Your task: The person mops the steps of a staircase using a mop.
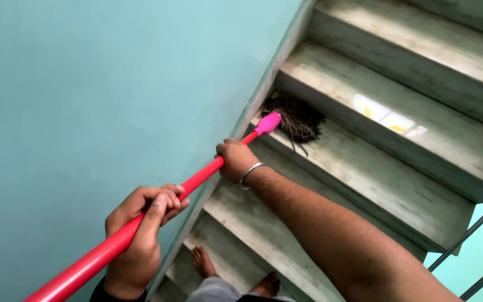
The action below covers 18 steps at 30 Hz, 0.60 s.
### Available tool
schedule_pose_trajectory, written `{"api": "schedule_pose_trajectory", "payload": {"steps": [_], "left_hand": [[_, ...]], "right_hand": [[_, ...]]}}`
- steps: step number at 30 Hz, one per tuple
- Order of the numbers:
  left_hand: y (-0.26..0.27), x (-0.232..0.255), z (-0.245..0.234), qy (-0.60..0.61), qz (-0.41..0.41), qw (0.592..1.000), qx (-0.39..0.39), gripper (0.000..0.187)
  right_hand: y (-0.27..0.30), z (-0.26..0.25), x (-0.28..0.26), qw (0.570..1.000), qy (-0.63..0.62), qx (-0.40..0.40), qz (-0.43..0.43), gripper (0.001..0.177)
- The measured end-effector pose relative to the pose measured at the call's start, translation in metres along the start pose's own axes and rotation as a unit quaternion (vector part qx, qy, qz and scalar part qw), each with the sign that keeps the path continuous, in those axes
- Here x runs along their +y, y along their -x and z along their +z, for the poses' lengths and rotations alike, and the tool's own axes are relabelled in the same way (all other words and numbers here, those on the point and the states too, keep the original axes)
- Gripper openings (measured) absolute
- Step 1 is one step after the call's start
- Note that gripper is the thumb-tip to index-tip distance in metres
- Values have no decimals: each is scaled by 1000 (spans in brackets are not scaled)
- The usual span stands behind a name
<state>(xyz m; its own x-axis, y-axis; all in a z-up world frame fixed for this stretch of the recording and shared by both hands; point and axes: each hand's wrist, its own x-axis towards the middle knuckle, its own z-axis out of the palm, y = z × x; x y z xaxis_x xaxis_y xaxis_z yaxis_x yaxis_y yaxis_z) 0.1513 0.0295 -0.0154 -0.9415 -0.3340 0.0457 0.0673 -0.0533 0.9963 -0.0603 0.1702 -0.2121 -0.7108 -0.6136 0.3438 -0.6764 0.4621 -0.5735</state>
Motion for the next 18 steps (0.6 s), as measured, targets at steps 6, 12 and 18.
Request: {"api": "schedule_pose_trajectory", "payload": {"steps": [6,12,18], "left_hand": [[11,1,8,4,4,1000,7,22],[14,-5,10,11,29,1000,0,21],[16,-4,3,-1,45,998,-40,21]], "right_hand": [[11,-23,-19,993,-56,-51,90,11],[15,-20,-20,996,-74,39,24,22],[19,-23,-27,994,-59,6,96,24]]}}
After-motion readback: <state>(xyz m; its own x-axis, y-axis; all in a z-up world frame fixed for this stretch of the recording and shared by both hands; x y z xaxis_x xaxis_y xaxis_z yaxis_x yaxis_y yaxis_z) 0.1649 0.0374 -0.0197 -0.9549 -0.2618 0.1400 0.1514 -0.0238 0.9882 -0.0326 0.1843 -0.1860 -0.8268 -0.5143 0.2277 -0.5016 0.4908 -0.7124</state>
